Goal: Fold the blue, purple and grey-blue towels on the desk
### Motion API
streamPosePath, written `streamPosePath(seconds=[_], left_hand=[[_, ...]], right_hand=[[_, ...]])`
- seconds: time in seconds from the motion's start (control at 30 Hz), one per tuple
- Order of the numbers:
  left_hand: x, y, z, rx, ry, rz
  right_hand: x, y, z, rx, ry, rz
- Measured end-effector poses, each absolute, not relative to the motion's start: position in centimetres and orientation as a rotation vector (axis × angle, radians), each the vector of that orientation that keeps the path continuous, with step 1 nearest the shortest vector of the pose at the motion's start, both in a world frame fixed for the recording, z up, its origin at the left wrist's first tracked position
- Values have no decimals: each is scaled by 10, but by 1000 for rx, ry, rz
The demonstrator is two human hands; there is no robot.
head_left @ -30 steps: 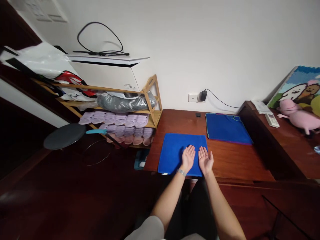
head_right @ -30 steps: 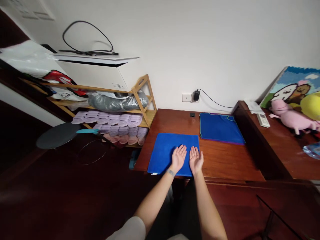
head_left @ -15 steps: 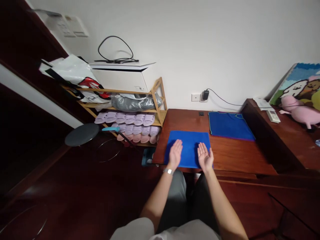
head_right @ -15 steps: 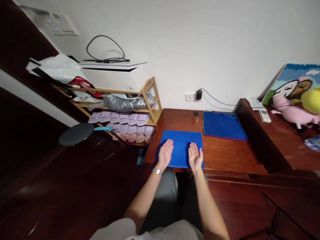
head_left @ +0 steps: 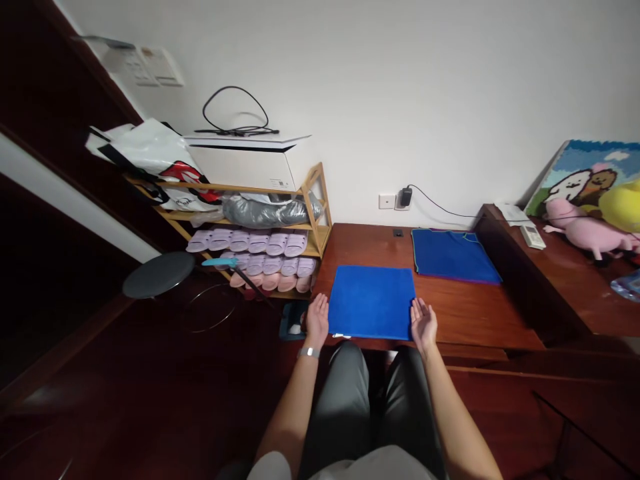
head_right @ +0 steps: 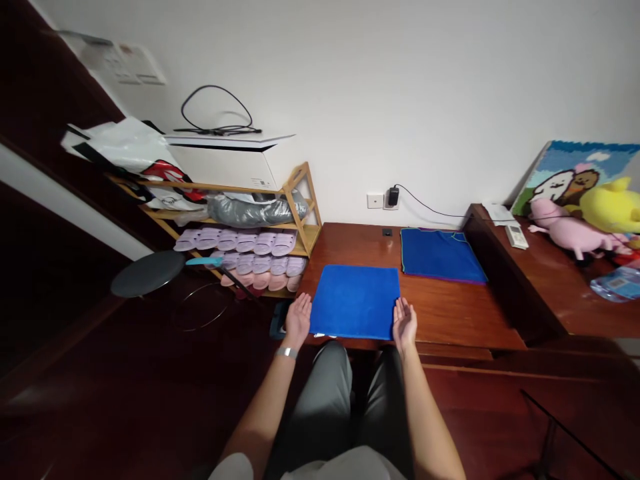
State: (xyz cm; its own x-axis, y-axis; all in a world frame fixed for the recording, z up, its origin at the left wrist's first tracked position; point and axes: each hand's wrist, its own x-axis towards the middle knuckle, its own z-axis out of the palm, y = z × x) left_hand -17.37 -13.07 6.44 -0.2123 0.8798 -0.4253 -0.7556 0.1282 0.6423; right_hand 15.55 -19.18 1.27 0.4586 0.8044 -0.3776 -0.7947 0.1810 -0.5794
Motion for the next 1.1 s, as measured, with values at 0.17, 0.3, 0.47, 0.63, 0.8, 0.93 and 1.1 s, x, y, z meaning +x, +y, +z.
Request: streamPosePath(seconds=[0.17, 0.3, 0.47, 0.63, 0.8, 0.93, 1.1], left_hand=[[-76, -148, 57, 389, 693, 1261], [-5, -153, 44, 351, 646, 1039], [-77, -131, 42, 123, 853, 1240], [-188, -112, 54, 108, 1019, 1458], [-146, -108, 62, 278, 925, 1490], [-44, -108, 55, 395, 706, 1227], [-20, -101, 44, 221, 790, 1099]], right_hand=[[110, -184, 19, -738, -139, 1228], [111, -187, 10, -771, -53, 1266], [151, -198, -3, -762, 11, 1262], [171, -209, -6, -748, 18, 1228], [143, -183, 11, -694, -42, 1222], [111, -138, 23, -725, -108, 1253], [139, -120, 8, -834, -29, 1160]])
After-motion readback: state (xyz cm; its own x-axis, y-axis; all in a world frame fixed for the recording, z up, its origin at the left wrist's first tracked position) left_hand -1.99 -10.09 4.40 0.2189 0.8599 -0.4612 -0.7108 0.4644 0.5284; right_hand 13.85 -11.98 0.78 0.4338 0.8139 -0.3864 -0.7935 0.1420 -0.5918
